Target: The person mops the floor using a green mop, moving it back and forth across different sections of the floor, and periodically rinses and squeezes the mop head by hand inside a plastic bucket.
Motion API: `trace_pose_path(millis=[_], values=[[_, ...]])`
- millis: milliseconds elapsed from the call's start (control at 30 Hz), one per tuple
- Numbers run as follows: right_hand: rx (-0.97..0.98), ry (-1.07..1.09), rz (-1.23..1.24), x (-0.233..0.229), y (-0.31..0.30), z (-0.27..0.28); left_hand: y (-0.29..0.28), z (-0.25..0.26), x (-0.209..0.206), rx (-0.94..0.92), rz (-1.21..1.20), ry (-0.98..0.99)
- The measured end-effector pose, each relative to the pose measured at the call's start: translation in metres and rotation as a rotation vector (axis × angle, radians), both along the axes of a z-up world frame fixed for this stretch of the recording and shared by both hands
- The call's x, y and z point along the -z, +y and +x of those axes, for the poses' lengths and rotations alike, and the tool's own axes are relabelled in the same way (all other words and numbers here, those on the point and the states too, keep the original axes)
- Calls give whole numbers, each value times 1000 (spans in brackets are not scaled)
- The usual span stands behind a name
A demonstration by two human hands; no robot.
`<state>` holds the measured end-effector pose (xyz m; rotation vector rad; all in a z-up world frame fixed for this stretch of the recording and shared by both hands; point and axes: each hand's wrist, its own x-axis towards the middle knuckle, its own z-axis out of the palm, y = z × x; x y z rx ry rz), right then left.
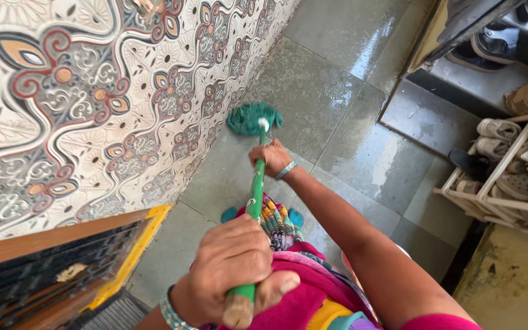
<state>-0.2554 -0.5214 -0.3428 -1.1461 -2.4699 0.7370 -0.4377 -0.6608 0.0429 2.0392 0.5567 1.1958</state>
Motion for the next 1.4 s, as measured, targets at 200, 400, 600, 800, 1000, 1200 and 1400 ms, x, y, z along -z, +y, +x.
trace_pose_path(millis=[200, 400, 600, 800, 1000, 1200, 1400], values=[[63, -215, 59, 38, 64, 75, 6, 62, 69, -46, 18, 74], [266, -291, 31, 62, 83, 173, 31, 101, 116, 35, -34, 185], [556, -325, 29, 96, 65, 284, 63, 145, 154, 179, -84, 222], [881, -265, -91, 121, 49, 337, 100, 170, 172, 249, -267, 240], [1091, -86, -51, 96, 31, 284, 107, 162, 141, 128, -261, -6], [1261, -33, -131, 26, 6, 164, 119, 117, 94, 28, -389, -352], [1225, -64, -39, -12, -44, 58, 159, 44, 53, 114, -346, -451]])
